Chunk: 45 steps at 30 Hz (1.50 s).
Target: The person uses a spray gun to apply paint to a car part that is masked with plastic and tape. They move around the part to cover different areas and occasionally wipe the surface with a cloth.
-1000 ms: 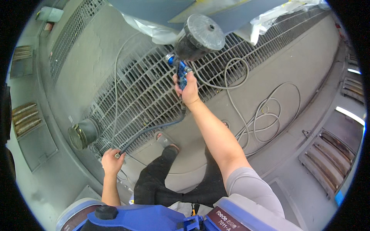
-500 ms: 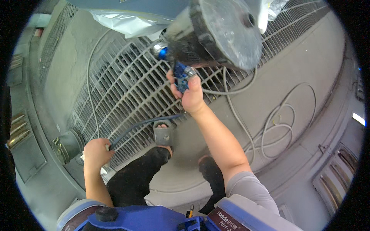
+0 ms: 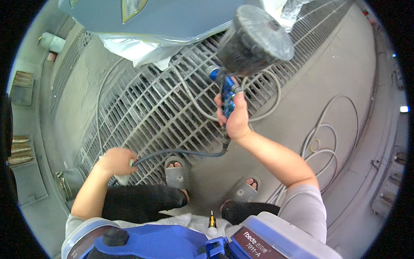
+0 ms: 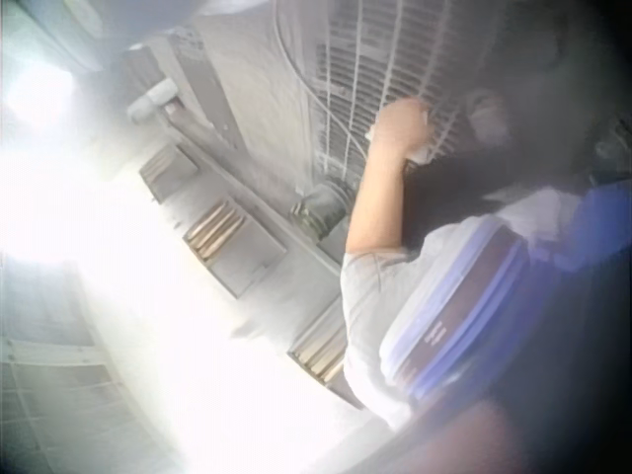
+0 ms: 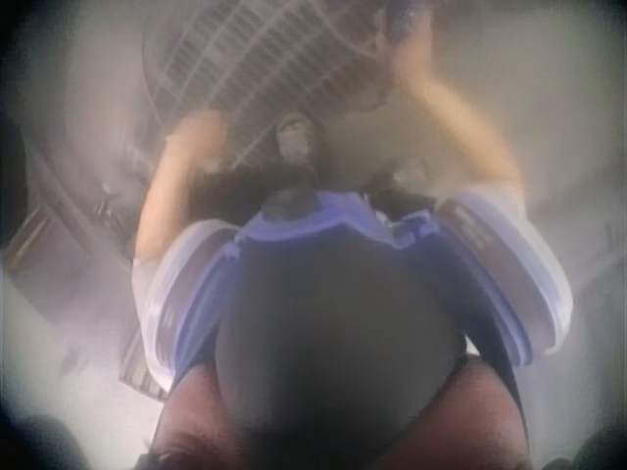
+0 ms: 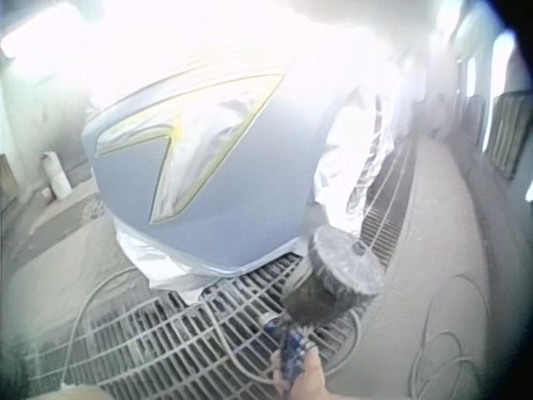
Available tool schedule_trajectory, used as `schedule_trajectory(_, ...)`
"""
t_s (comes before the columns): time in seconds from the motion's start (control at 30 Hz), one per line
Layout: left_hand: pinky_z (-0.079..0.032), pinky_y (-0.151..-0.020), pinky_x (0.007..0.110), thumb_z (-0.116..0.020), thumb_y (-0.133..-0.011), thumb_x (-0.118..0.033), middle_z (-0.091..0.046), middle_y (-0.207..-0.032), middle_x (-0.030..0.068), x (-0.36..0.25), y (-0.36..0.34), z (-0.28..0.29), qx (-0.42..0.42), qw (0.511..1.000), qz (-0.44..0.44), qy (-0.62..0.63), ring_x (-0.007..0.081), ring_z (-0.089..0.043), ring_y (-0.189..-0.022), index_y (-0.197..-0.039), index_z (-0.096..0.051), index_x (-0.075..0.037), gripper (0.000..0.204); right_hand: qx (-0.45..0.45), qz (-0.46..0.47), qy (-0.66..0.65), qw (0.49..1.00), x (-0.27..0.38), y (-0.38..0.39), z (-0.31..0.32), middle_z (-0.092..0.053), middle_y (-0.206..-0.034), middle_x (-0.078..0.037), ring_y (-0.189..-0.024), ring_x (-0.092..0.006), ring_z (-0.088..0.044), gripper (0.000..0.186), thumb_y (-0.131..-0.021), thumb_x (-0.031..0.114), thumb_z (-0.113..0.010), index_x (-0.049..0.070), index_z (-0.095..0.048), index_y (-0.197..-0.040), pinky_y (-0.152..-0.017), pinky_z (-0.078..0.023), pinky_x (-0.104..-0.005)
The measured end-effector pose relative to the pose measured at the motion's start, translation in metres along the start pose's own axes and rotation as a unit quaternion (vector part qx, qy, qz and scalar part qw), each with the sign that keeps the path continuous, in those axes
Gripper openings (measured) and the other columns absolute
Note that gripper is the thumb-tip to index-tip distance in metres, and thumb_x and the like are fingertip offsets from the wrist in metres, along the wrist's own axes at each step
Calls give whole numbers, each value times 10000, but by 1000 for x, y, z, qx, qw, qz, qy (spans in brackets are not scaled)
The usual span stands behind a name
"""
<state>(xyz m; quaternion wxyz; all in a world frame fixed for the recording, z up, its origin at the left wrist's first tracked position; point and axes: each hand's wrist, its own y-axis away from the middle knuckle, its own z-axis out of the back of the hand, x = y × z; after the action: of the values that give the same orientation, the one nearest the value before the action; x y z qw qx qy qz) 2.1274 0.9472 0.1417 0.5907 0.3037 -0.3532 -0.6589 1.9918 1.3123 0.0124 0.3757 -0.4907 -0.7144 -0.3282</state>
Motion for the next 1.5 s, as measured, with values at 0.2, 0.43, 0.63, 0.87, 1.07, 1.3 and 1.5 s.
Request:
schedule_trajectory(0.2, -587, -872, 489, -822, -750, -386, -775, -1014, 173, -13, -40, 22, -7, 999, -24, -29, 388, -737, -1006, -1086, -788, -119, 430, -81, -17, 10, 996, 49, 41, 11, -559, -902, -42, -476, -103, -415, 798, -1033, 797, -279, 44, -541, -1049, -443, -383, -289)
schedule_trajectory(0.43, -570, -874, 466, -882, -732, -441, -775, -1037, 184, -31, -86, 18, 75, 995, -65, 9, 375, -734, -1033, -1131, -768, -99, 538, -2, 49, 35, 998, 87, 47, 28, -570, -885, -39, -480, -78, -423, 762, -1055, 758, -264, 57, -564, -1048, -434, -379, -265)
schedule_trajectory(0.63, -564, -867, 462, -877, -744, -441, -776, -1021, 176, -49, -98, 29, 44, 996, -73, -12, 363, -733, -1026, -1146, -764, -105, 536, -62, 88, 35, 994, 105, 56, 25, -585, -895, -39, -474, -89, -423, 658, -1091, 682, -297, 77, -553, -1065, -439, -390, -274)
schedule_trajectory(0.87, -563, -859, 446, -896, -708, -471, -778, -1010, 149, -54, -109, 33, 75, 993, -96, 9, 336, -734, -1002, -1128, -764, -114, 566, 12, 123, 47, 991, 129, 59, 29, -590, -905, -47, -467, -70, -426, 768, -1073, 722, -258, 16, -558, -1090, -413, -394, -252)
schedule_trajectory(1.07, -559, -835, 433, -893, -717, -493, -766, -952, 130, -55, -105, 35, 47, 996, -73, 10, 316, -733, -967, -1072, -755, -113, 537, 83, 48, -4, 995, 130, 52, 11, -604, -873, -50, -449, -68, -432, 745, -1064, 736, -304, 37, -543, -1162, -383, -383, -249)
schedule_trajectory(1.3, -531, -793, 389, -889, -777, -456, -730, -852, 89, -68, -94, 39, 47, 990, -104, 87, 241, -691, -853, -939, -724, -107, 418, 82, 123, 56, 987, 164, 36, 18, -614, -919, -59, -469, -54, -440, 761, -1045, 743, -358, 15, -551, -1149, -392, -392, -233)
schedule_trajectory(1.5, -540, -843, 363, -877, -843, -318, -731, -911, 83, -70, -98, 38, -96, 954, -183, 217, 209, -689, -897, -954, -714, -76, 313, -40, 206, 115, 971, 164, 47, 43, -601, -897, -45, -471, -55, -438, 817, -1034, 773, -335, -5, -570, -1111, -405, -376, -241)
